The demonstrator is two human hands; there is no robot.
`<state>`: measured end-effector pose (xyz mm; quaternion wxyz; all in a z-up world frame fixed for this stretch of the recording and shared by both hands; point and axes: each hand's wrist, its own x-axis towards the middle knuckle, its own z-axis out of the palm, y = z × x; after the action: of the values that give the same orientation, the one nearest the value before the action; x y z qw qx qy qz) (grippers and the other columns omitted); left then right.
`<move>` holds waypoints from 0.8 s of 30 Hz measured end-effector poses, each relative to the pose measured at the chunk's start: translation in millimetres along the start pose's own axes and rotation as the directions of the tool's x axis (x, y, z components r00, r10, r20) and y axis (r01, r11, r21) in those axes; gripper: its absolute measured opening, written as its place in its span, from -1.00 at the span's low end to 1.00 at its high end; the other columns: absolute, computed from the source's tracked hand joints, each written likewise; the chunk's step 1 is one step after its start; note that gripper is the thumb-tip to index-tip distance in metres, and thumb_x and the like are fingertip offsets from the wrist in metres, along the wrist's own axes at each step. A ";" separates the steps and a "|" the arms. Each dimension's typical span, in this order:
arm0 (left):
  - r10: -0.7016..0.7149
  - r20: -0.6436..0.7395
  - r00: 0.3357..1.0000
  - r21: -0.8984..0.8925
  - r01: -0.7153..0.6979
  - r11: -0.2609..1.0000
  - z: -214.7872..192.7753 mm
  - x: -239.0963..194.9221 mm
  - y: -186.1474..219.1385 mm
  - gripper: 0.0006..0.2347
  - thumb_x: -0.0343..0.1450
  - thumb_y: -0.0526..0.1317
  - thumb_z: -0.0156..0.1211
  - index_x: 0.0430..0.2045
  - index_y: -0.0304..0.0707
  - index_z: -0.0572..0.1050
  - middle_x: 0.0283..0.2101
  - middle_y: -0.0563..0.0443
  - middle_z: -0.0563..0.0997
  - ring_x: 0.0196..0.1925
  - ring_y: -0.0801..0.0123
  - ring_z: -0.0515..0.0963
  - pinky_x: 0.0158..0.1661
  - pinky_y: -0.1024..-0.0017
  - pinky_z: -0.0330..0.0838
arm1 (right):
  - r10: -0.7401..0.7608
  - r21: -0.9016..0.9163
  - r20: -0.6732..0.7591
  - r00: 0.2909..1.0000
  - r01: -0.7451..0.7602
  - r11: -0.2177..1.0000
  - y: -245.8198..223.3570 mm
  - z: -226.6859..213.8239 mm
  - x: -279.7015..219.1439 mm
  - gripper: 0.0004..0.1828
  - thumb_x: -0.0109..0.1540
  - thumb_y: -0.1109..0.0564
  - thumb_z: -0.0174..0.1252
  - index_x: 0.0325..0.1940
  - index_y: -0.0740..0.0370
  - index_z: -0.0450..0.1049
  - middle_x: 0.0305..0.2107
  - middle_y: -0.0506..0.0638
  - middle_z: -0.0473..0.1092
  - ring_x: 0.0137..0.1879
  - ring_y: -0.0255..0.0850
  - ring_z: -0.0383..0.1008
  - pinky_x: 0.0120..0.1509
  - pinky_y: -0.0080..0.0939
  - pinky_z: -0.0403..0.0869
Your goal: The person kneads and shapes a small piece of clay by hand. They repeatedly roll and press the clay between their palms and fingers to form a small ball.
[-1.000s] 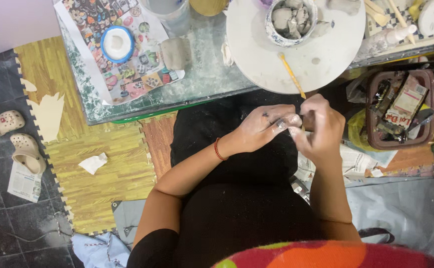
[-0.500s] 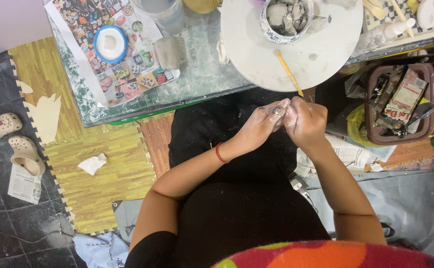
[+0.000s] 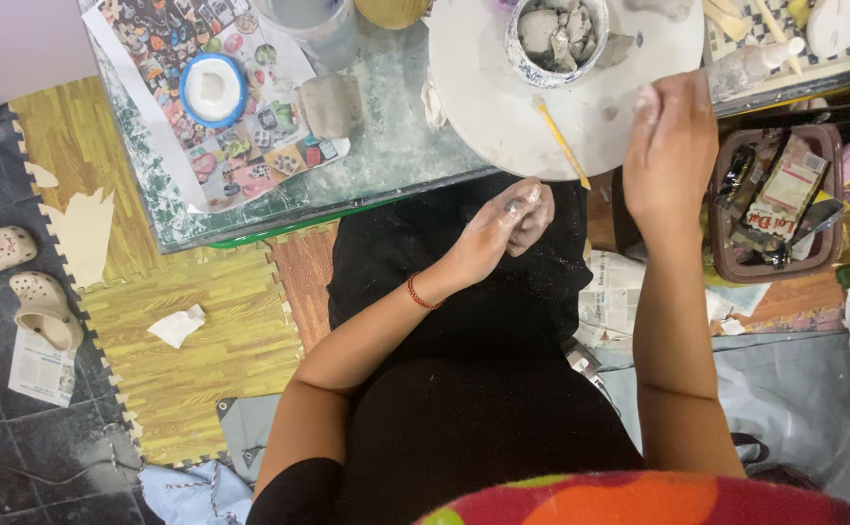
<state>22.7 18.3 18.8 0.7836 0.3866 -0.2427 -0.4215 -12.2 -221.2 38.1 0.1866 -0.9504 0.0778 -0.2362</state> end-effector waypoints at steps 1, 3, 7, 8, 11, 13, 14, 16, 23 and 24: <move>0.019 0.010 1.000 0.048 -0.019 0.999 0.1 -0.4 -0.3 -0.65 0.64 0.10 -0.24 -0.34 -0.18 0.27 -0.41 0.22 0.17 -0.46 0.62 0.10 -0.46 0.59 0.03 | -0.015 -0.062 0.028 0.999 0.017 0.998 -1.2 -1.2 5.9 -0.83 0.56 0.16 -0.03 -0.04 0.32 0.33 -0.10 0.17 0.33 0.02 0.13 0.36 0.19 0.09 0.34; 0.057 0.025 0.998 0.140 -0.060 0.988 -0.3 -1.4 -1.8 -0.65 0.67 0.09 -0.26 -0.38 -0.14 0.22 -0.42 0.19 0.20 -0.43 0.60 0.13 -0.42 0.58 0.09 | -0.033 -0.119 0.067 0.997 0.041 0.992 -4.5 -3.4 11.7 -0.86 0.52 0.16 0.11 -0.01 0.30 0.36 -0.05 0.16 0.33 0.10 0.14 0.37 0.24 0.12 0.34; 0.079 0.005 0.997 0.075 -0.079 0.994 -5.3 -6.1 2.0 -0.71 0.66 0.01 -0.17 -0.37 -0.15 0.18 -0.37 0.17 0.19 -0.42 0.58 0.12 -0.42 0.58 0.07 | 0.024 -0.027 0.019 1.000 -0.023 0.999 -16.3 -4.7 9.3 -0.74 0.46 0.14 0.20 0.17 0.31 0.36 0.05 0.18 0.30 0.17 0.07 0.39 0.33 0.11 0.34; 0.079 -0.009 0.997 0.072 -0.078 0.994 -7.7 -6.7 5.3 -0.72 0.67 0.00 -0.18 -0.35 -0.15 0.20 -0.38 0.18 0.20 -0.42 0.59 0.13 -0.41 0.58 0.09 | 0.052 0.022 -0.014 0.999 -0.052 0.998 -20.6 -4.6 9.3 -0.69 0.46 0.15 0.19 0.23 0.31 0.35 0.07 0.18 0.29 0.18 0.03 0.40 0.37 0.11 0.34; 0.055 -0.102 0.993 0.074 -0.047 0.996 -18.2 -11.8 19.0 -0.79 0.63 -0.06 -0.17 -0.21 -0.21 0.30 -0.37 0.18 0.27 -0.43 0.61 0.18 -0.43 0.59 0.12 | -0.112 -0.048 -0.210 0.971 0.105 0.993 -45.3 8.2 10.7 -0.69 0.47 0.13 0.31 0.18 0.23 0.35 0.08 0.19 0.26 0.28 0.08 0.33 0.46 0.16 0.34; 0.109 -0.178 0.978 0.157 -0.081 0.984 -27.9 -20.4 28.0 -0.79 0.62 -0.09 -0.17 -0.14 -0.23 0.34 -0.37 0.18 0.29 -0.43 0.62 0.23 -0.43 0.60 0.16 | -0.117 0.322 -0.189 0.975 0.175 0.930 -76.8 25.5 10.3 -0.69 0.43 0.15 0.26 0.21 0.19 0.35 0.03 0.12 0.36 0.19 0.02 0.42 0.24 0.04 0.47; 0.176 -0.210 0.962 0.239 -0.124 0.963 -32.5 -26.3 31.2 -0.79 0.63 -0.09 -0.17 -0.14 -0.23 0.34 -0.38 0.20 0.29 -0.42 0.62 0.25 -0.42 0.60 0.19 | -0.143 0.415 -0.136 0.980 0.188 0.890 -96.1 36.3 12.8 -0.71 0.42 0.18 0.24 0.18 0.19 0.36 0.02 0.13 0.37 0.07 -0.07 0.41 0.08 -0.05 0.46; 0.270 -0.290 0.918 0.379 -0.149 0.913 -39.9 -39.4 36.3 -0.79 0.65 -0.11 -0.18 -0.17 -0.25 0.34 -0.39 0.20 0.30 -0.42 0.63 0.25 -0.41 0.60 0.20 | -0.193 0.575 -0.029 0.981 0.174 0.799 -136.2 51.5 17.9 -0.71 0.43 0.21 0.18 0.22 0.21 0.32 0.00 0.12 0.37 -0.08 -0.20 0.39 -0.07 -0.19 0.43; 0.386 -0.439 0.811 0.458 -0.167 0.873 -55.7 -75.9 36.2 -0.74 0.69 -0.15 -0.14 -0.38 -0.28 0.32 -0.39 0.19 0.29 -0.41 0.61 0.15 -0.40 0.58 0.08 | -0.050 0.870 0.040 0.998 -0.010 0.494 -193.4 102.7 86.9 -0.63 0.43 0.15 0.06 0.24 0.29 0.12 -0.25 -0.08 0.31 -0.32 -0.40 0.31 -0.30 -0.38 0.29; 0.386 -0.442 0.810 0.461 -0.165 0.872 -58.8 -77.9 35.7 -0.72 0.70 -0.16 -0.13 -0.40 -0.27 0.31 -0.40 0.19 0.27 -0.41 0.60 0.14 -0.40 0.58 0.06 | -0.056 0.824 0.068 0.996 -0.024 0.566 -190.6 115.0 99.9 -0.69 0.46 0.13 0.11 0.15 0.32 0.19 -0.32 -0.05 0.29 -0.35 -0.37 0.28 -0.29 -0.34 0.28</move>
<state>40.1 120.4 9.1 0.7768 0.5977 -0.1571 -0.1210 141.7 -33.2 60.5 0.6090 -0.7638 -0.0577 -0.2059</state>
